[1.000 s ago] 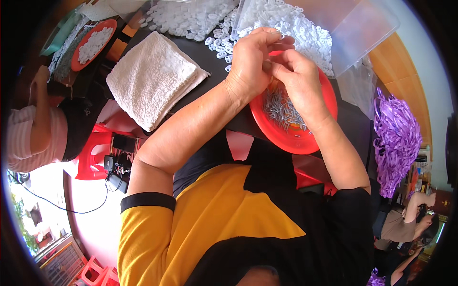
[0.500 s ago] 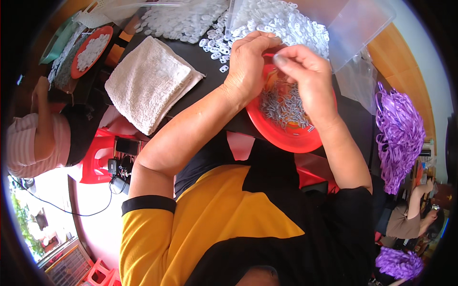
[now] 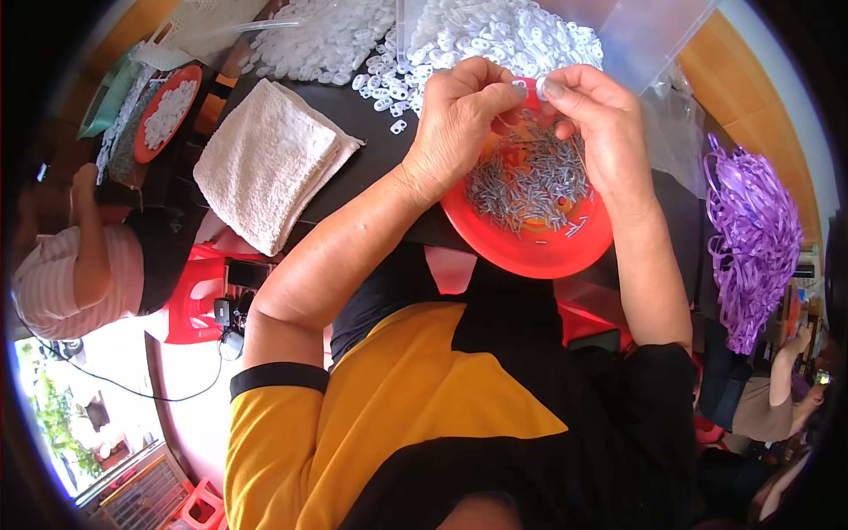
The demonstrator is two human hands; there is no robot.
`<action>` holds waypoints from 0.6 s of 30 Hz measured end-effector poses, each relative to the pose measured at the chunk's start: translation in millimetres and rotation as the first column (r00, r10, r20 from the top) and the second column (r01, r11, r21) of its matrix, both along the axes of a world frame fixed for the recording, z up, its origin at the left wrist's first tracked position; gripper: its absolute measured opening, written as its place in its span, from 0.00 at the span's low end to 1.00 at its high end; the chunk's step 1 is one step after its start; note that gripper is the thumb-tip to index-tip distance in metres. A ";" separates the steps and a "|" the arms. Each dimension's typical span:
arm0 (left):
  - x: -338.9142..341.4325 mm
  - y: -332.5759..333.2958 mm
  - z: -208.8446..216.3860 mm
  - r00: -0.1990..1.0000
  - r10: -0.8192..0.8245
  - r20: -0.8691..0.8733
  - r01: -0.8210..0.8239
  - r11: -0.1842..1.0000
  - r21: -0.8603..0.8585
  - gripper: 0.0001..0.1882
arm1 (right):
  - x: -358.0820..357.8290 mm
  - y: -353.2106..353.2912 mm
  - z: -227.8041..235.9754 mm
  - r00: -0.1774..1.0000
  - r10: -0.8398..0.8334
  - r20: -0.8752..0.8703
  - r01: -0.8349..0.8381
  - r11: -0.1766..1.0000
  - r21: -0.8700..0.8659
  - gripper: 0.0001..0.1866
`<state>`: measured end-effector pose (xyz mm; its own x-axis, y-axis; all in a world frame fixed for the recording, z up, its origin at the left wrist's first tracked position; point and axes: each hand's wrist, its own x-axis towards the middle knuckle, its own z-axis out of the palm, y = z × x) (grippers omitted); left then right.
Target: The person is manually inserting small white plastic ring-like parts into a purple fabric or garment fringe.
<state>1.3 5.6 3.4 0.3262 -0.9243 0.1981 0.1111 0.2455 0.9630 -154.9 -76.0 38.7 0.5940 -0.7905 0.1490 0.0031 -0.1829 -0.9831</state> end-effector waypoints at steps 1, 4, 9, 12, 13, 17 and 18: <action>-0.4 0.2 0.2 1.000 0.009 0.021 -0.009 1.000 0.005 0.08 | 0.1 0.5 0.0 1.000 -0.004 -0.006 0.004 1.000 -0.002 0.08; -0.9 1.1 0.5 1.000 0.005 0.027 -0.005 1.000 0.014 0.09 | 0.4 2.3 0.5 1.000 -0.001 -0.029 0.001 1.000 -0.015 0.08; -4.2 3.8 2.3 0.999 -0.034 -0.020 0.035 0.999 0.027 0.09 | 1.6 5.4 -3.3 0.999 0.042 -0.024 -0.042 0.999 0.000 0.08; -3.5 3.0 3.7 0.995 -0.076 -0.072 0.078 0.997 0.022 0.08 | -2.1 -1.1 -1.5 0.998 0.060 -0.035 -0.060 0.998 -0.005 0.09; -3.4 2.3 4.3 0.992 -0.092 -0.090 0.094 0.995 0.021 0.08 | -3.8 -4.3 -1.0 0.997 0.071 -0.027 -0.072 0.997 -0.007 0.09; -6.8 3.0 8.1 0.982 -0.138 -0.127 0.129 0.988 -0.080 0.12 | -8.9 -10.4 2.2 0.991 0.127 -0.031 -0.126 0.992 0.012 0.10; -8.2 3.3 9.9 0.976 -0.163 -0.147 0.148 0.983 -0.105 0.13 | -10.3 -11.1 3.1 0.989 0.142 -0.042 -0.141 0.990 0.023 0.11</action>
